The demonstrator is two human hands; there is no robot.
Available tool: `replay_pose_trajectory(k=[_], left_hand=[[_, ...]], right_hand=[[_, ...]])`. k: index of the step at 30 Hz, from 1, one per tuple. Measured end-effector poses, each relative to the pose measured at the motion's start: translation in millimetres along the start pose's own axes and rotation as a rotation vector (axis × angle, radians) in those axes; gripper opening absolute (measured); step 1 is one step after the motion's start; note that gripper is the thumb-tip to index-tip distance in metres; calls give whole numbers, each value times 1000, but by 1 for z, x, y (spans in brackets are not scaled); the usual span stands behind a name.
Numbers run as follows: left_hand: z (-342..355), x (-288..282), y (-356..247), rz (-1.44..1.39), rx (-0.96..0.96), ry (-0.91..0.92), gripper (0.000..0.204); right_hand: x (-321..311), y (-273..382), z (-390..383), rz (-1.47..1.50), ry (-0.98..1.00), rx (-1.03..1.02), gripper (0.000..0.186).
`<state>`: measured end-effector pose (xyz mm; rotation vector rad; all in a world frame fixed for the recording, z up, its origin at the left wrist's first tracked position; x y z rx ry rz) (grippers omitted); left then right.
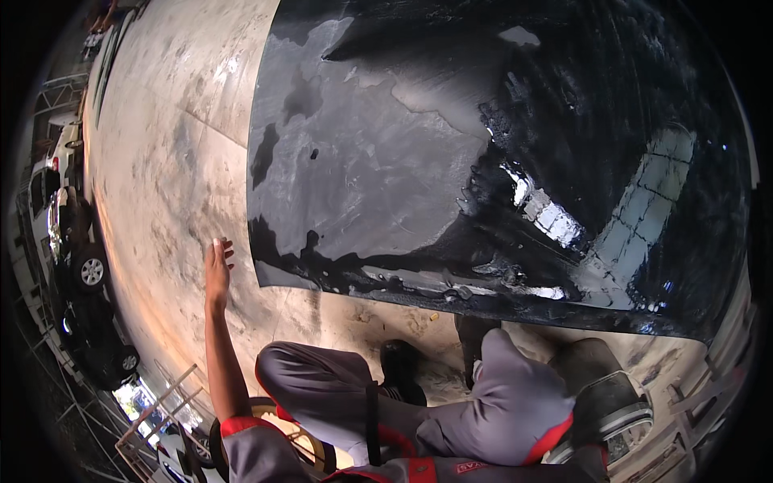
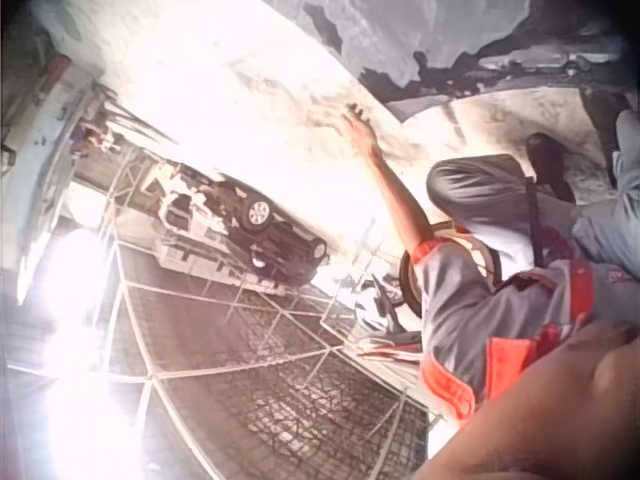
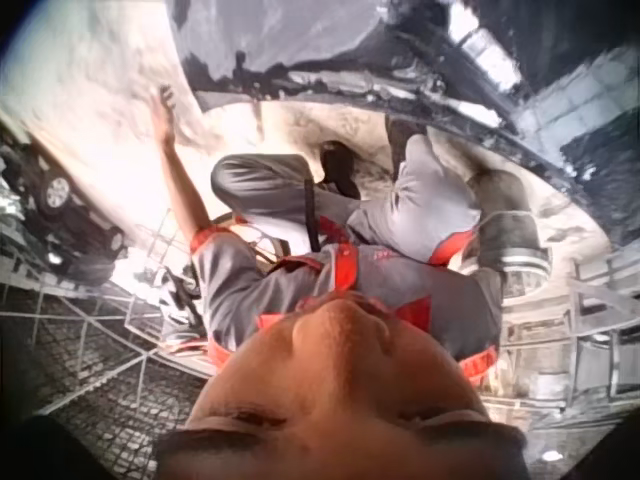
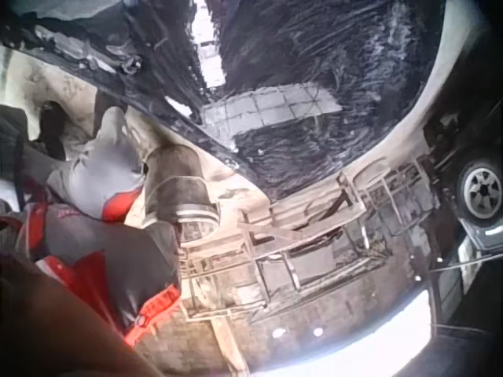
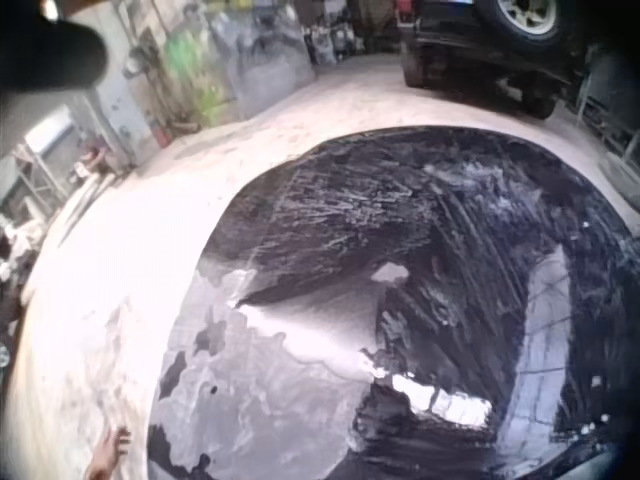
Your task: The person sands a car hood with a block.
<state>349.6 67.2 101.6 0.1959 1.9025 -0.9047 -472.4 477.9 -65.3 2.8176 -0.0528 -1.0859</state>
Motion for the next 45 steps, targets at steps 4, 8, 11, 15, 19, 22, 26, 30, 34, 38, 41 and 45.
replay_pose_trajectory(k=[4,8,11,15,19,22,26,30,34,38,41,45], left_hand=[[15,42,-10,-145,93,207,73],[26,60,-2,1,182,216,71],[35,64,6,-41,173,318,75],[42,69,10,-89,209,438,69],[41,67,-1,-126,299,401,67],[37,65,-21,-223,339,417,62],[30,72,-52,-269,293,321,56],[27,93,-70,-218,334,309,54],[30,106,-68,-262,191,300,51],[36,110,-63,-289,220,305,49],[36,111,-63,-340,251,325,51],[33,108,-62,-372,240,354,52]], right_hand=[[11,-14,-24,26,-31,22,22],[13,-26,-47,44,-44,31,22],[10,-30,-60,65,-63,21,22],[-2,-24,-72,87,-61,-17,22],[-28,-6,-71,157,-44,-79,22],[-60,10,-65,250,-11,-160,22],[-125,37,-76,449,50,-317,22],[-213,70,-127,840,-235,-201,38],[-288,138,-190,479,-1101,-509,55],[-254,287,-191,216,-1218,-1250,52],[-152,442,-153,107,-1258,-1530,54],[-2,604,-127,-86,-1032,-2028,56]])
Point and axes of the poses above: each hand's wrist, its own z-axis towards the middle knuckle, its own x-axis out of the palm, y = z × x, the point moved 1 cm from there along z, towards the middle knuckle, and after that the axes turned 12 degrees about -y, right-handed, at the moved point
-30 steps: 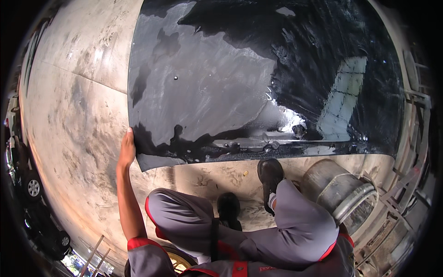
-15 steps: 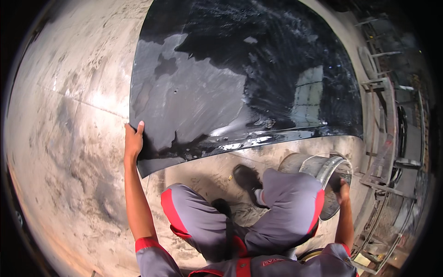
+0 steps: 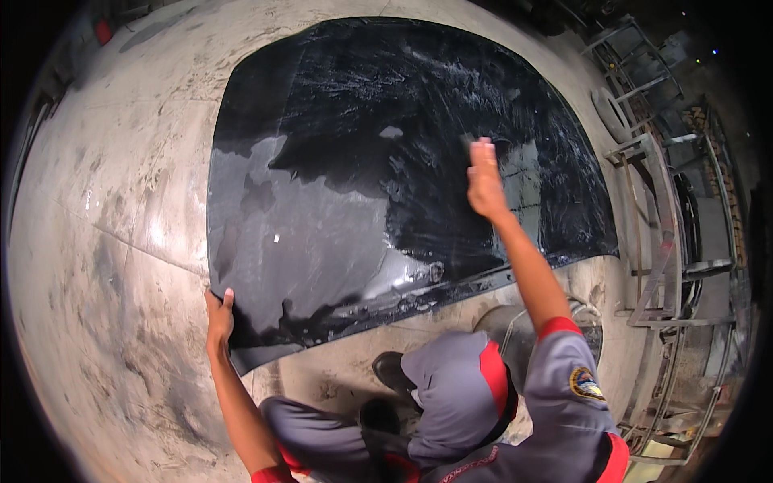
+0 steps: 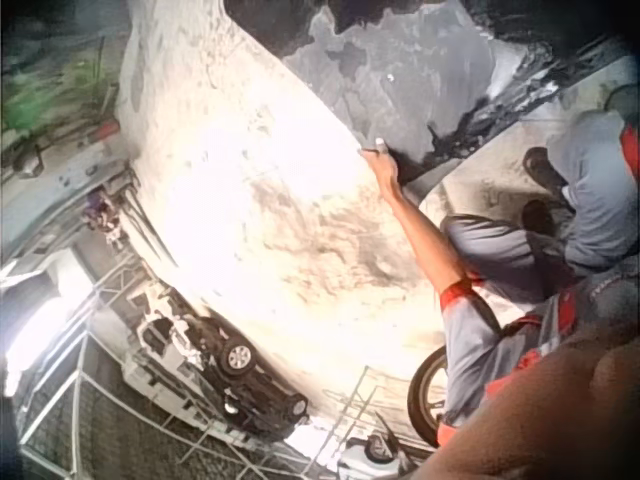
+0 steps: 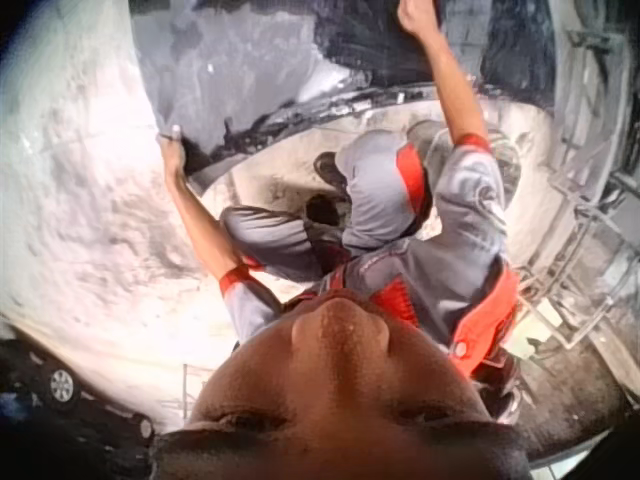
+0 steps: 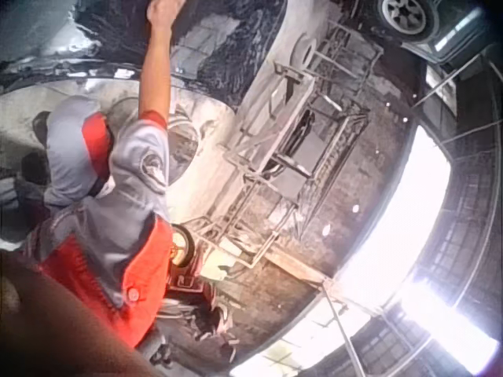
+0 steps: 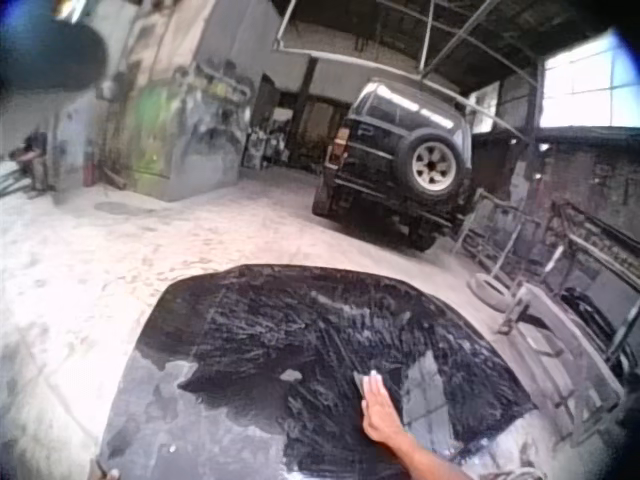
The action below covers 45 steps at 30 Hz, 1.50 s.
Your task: The person sands a car hood with a block.
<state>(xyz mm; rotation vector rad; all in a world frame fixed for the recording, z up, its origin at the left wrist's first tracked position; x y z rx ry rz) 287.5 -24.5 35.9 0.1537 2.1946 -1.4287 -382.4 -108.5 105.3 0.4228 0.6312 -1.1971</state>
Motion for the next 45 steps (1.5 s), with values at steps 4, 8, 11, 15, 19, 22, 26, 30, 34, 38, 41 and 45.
replay_pose_trajectory(k=[4,8,11,15,19,22,26,30,34,38,41,45], left_hand=[[-8,-6,-8,-5,-63,45,53],[-13,-9,-24,28,-134,84,53],[-17,-8,-35,61,-197,50,53],[-26,-6,-39,-11,-287,-17,60],[-26,-4,-36,105,-291,-85,80],[-24,-1,-33,81,-337,24,101],[-24,0,-33,255,-281,-77,105],[-24,-5,-32,289,-277,-102,102],[-22,-2,-29,180,-282,37,99],[-23,4,-32,330,-201,-156,83],[-30,7,-38,330,-224,-178,88],[-33,4,-47,274,-195,-140,86]], right_hand=[[31,65,4,92,460,137,62],[-3,96,-4,91,641,191,75],[18,84,29,80,604,193,96],[103,42,123,52,474,260,103],[80,46,128,46,518,300,104],[23,59,75,69,730,226,108],[76,9,86,-5,545,209,105],[121,-15,116,-68,477,353,105],[47,36,87,9,700,259,113],[80,18,106,35,593,193,111],[143,-10,151,-49,516,332,109],[88,32,106,31,646,181,113]])
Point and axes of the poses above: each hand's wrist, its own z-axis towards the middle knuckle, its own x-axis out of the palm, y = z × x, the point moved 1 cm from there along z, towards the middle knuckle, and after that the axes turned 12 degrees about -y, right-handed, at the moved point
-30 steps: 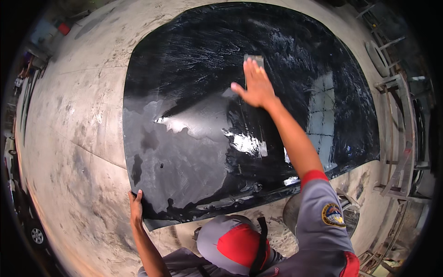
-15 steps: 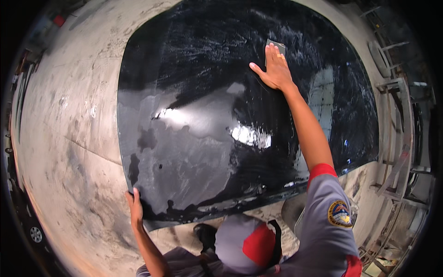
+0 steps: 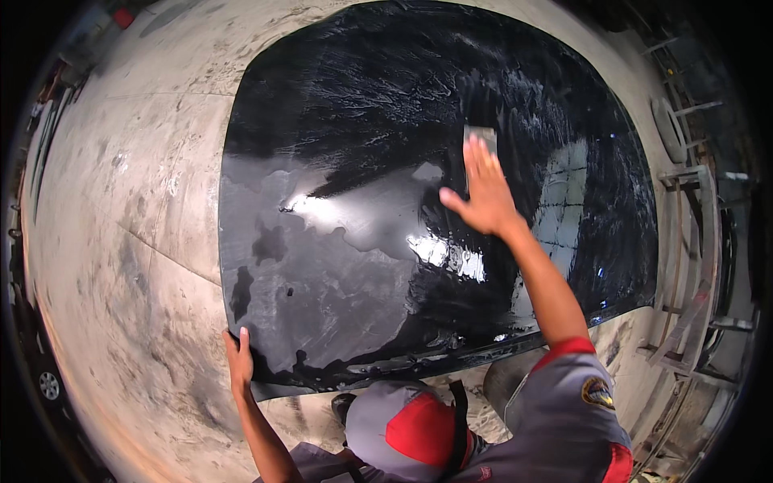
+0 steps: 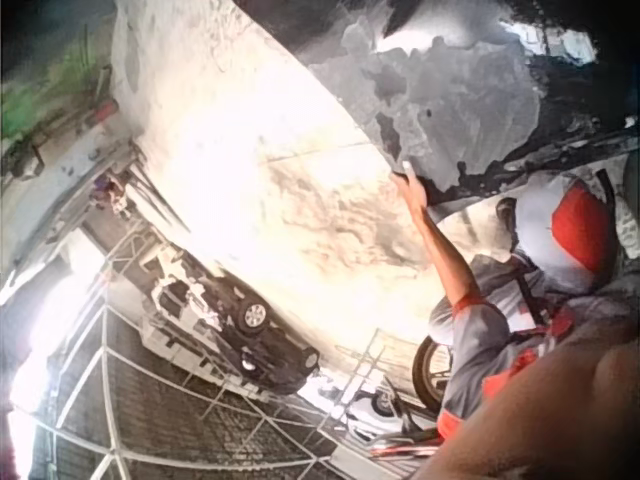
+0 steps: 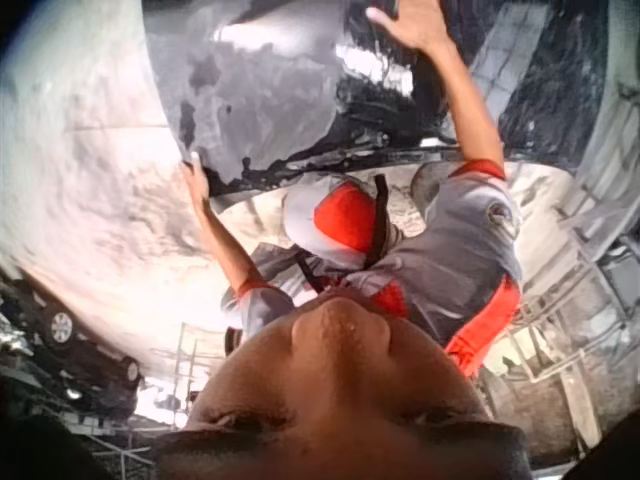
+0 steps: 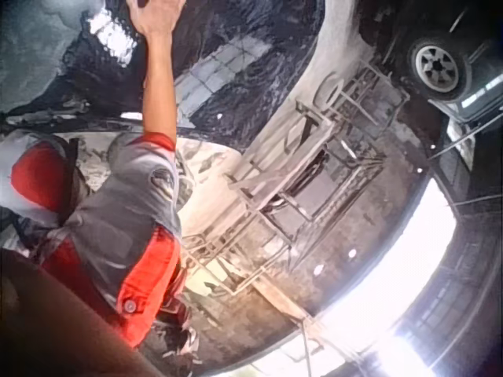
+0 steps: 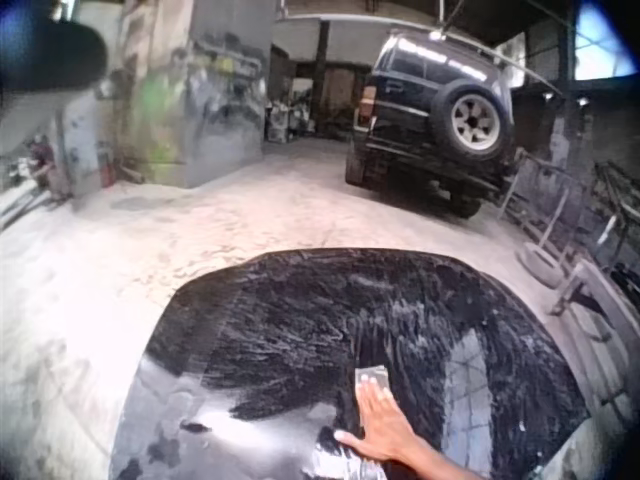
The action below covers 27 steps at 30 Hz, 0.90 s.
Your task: The person sands a car hood with a block.
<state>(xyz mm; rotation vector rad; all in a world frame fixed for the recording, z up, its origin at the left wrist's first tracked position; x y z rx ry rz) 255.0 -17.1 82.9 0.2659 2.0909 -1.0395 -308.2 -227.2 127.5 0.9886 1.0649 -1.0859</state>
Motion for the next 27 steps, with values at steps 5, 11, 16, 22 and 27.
replay_pose_trajectory(k=[5,11,16,22,27], left_hand=[[-3,1,-1,20,69,-71,65],[-1,5,2,-45,110,-59,62],[3,7,2,-16,85,-61,61],[3,9,2,-14,150,-55,61],[3,9,8,38,124,-89,64]], right_hand=[[-9,12,28,-6,31,-36,110],[5,13,36,8,-57,0,111],[-6,23,18,47,102,-95,115],[6,30,99,61,-106,49,112],[-5,51,15,23,139,-70,116]])
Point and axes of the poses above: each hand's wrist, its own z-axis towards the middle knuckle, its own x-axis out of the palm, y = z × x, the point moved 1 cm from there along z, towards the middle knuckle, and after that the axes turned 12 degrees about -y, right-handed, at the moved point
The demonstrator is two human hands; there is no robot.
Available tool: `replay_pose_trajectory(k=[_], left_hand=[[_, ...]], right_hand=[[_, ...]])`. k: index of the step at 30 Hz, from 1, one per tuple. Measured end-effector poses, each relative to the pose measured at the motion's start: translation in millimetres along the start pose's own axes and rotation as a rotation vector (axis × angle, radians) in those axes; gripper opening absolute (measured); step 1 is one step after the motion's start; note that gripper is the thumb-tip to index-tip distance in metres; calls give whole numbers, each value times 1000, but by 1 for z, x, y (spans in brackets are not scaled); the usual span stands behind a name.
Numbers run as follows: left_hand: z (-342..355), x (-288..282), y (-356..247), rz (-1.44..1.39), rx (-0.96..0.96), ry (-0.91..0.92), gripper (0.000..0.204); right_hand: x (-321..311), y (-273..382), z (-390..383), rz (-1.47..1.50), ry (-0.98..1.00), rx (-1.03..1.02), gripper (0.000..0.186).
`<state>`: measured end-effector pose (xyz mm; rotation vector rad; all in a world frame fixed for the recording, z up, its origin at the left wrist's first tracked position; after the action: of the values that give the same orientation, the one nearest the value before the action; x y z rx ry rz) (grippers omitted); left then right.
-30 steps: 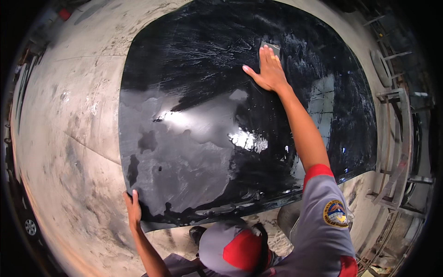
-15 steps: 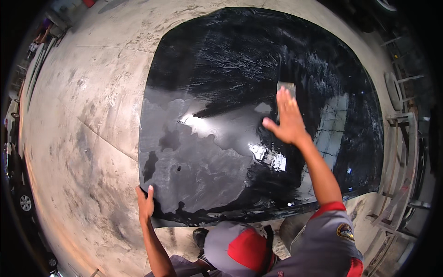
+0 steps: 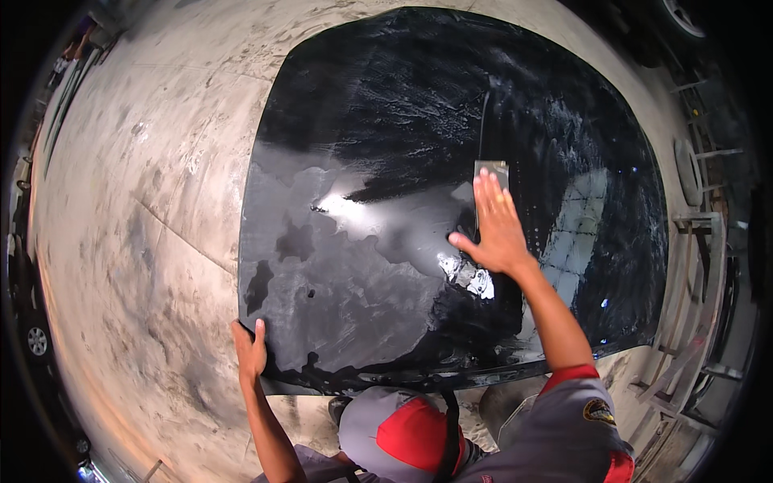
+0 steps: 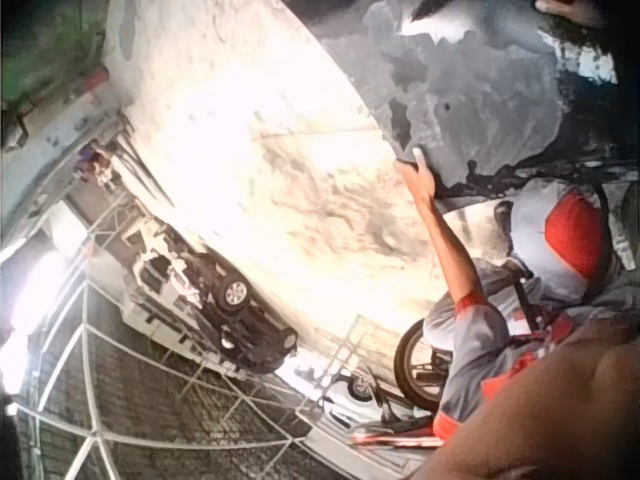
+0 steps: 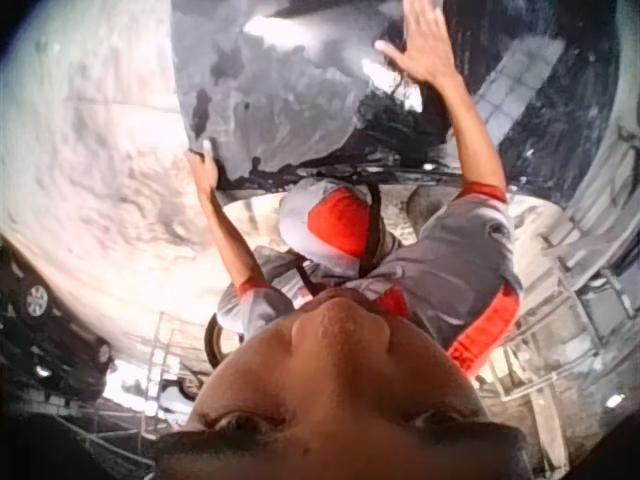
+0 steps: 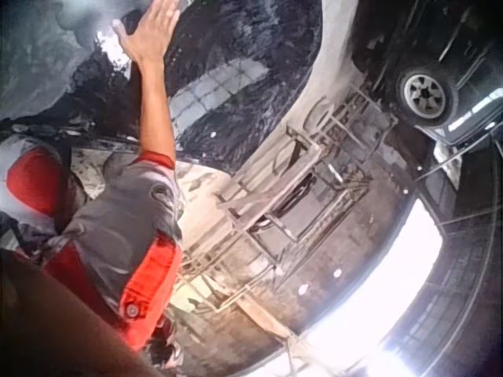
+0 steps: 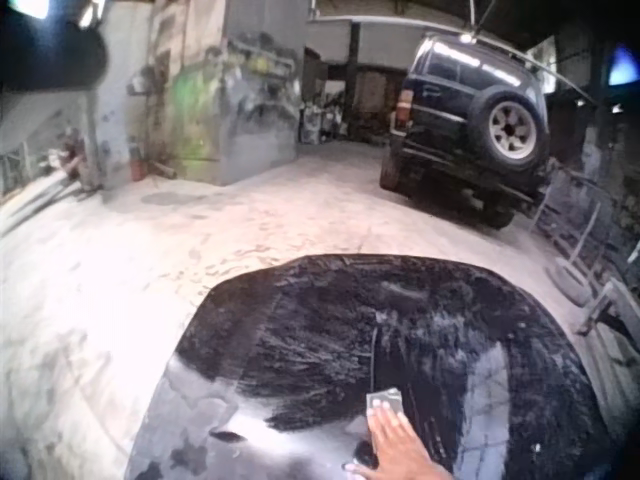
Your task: The person sands a car hood with a block.
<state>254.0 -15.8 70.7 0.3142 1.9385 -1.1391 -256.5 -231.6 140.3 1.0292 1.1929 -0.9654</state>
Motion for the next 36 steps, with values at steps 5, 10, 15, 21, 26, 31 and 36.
replay_pose_trajectory(k=[5,10,15,21,26,31,36], left_hand=[[0,-4,1,-29,-13,-14,67],[-1,-2,4,-53,-47,-5,71],[0,1,1,-28,-16,-68,67],[2,2,1,1,45,-71,63],[6,6,10,30,40,-78,65],[7,7,14,40,43,-68,65],[3,5,8,34,59,-96,66]], right_hand=[[14,-25,88,-48,-208,100,110],[-14,26,-1,10,0,9,116],[20,4,48,15,-196,-13,107],[73,-49,79,57,-157,29,91],[42,-72,88,314,-462,58,62],[21,-90,117,155,-421,107,51],[10,-90,140,107,-205,204,32]])
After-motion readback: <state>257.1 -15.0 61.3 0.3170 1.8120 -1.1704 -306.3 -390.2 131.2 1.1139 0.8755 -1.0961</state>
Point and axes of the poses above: each hand's wrist, its own z-axis towards the middle knuckle, its own x-axis out of the palm, y = z × x, the point moved 1 cm from there along z, towards the middle knuckle, and after that the axes turned 12 degrees about -y, right-handed, at the moved point
